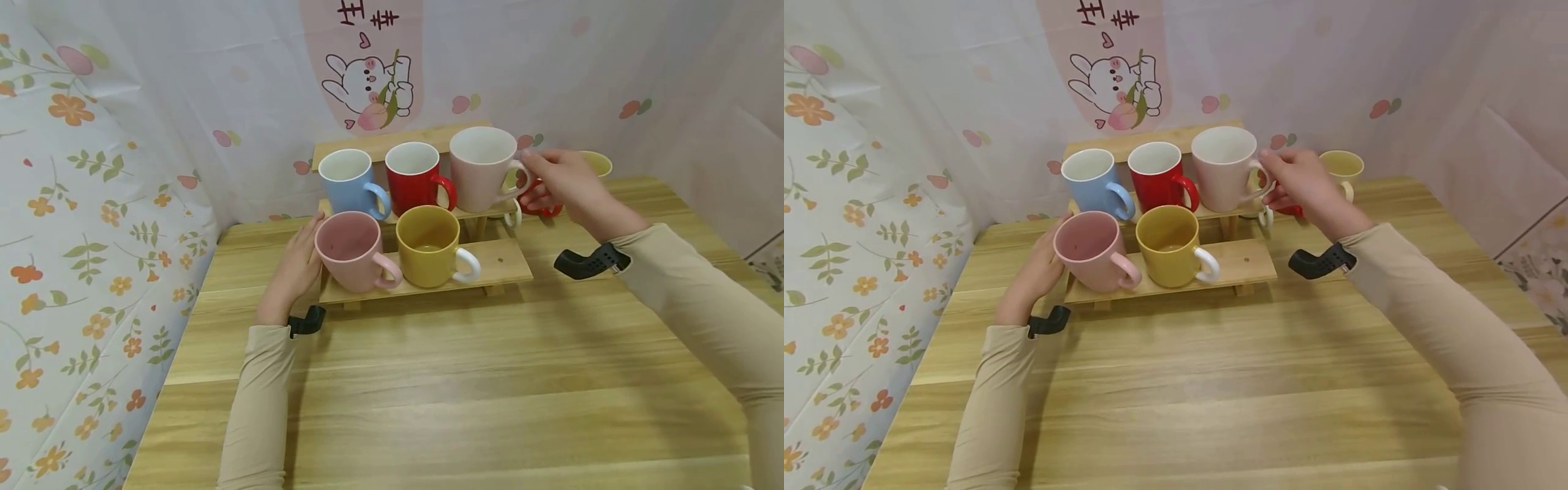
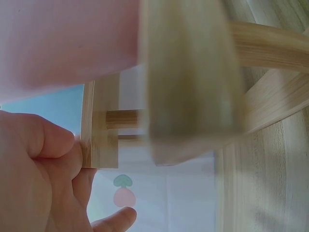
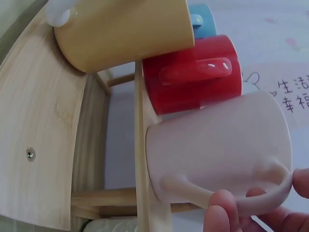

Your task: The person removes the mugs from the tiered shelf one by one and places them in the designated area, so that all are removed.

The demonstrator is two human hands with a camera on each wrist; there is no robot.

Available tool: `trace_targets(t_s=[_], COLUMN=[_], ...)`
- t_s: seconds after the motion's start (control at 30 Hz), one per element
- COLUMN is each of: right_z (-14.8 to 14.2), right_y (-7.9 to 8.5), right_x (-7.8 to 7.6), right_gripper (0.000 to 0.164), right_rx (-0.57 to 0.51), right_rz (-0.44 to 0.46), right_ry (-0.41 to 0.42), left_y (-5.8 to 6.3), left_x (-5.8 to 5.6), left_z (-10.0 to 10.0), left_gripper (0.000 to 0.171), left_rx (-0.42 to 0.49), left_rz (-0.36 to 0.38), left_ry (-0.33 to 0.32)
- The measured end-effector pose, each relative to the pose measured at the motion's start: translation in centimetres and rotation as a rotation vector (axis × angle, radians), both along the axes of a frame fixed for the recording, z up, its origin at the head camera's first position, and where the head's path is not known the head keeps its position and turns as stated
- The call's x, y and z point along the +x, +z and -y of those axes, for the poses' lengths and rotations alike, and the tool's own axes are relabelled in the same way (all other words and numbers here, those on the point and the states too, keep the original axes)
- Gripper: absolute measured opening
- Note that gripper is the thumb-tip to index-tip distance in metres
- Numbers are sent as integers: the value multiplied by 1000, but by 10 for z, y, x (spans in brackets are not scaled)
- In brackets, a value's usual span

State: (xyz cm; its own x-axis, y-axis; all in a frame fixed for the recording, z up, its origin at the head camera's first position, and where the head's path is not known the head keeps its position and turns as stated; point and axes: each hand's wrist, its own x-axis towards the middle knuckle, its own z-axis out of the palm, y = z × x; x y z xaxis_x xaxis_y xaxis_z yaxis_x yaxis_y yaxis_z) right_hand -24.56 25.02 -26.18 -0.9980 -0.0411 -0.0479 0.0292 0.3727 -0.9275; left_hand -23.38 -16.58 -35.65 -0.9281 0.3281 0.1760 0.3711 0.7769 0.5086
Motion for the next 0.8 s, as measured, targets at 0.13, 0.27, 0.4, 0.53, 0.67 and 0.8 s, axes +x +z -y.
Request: trace_targets(t_s=[0.13,0.27,0.4,0.53,0.67,0.8], right_z=[6,10,12,15,19,19], right_y=[2,4,3,1,-2,-5], right_x=[0,1,2,3,4,7], right_gripper=[43,43,44,41,39,38], right_rx=[-34,-19,-27,-46,-79,-95], right_rz=[-9,-20,-16,-15,-35,-50], right_ry=[17,24,12,-9,-28,-37], left_y=[2,3,5,6,4,2], left_x=[1,1,1,1,0,0], left_z=[0,0,0,0,0,-1], left_gripper=[49,50,50,50,50,49], left_rx=[2,-3,-11,-18,-24,-28], left_rz=[-3,-5,0,8,9,4], left_ry=[3,5,8,8,8,8])
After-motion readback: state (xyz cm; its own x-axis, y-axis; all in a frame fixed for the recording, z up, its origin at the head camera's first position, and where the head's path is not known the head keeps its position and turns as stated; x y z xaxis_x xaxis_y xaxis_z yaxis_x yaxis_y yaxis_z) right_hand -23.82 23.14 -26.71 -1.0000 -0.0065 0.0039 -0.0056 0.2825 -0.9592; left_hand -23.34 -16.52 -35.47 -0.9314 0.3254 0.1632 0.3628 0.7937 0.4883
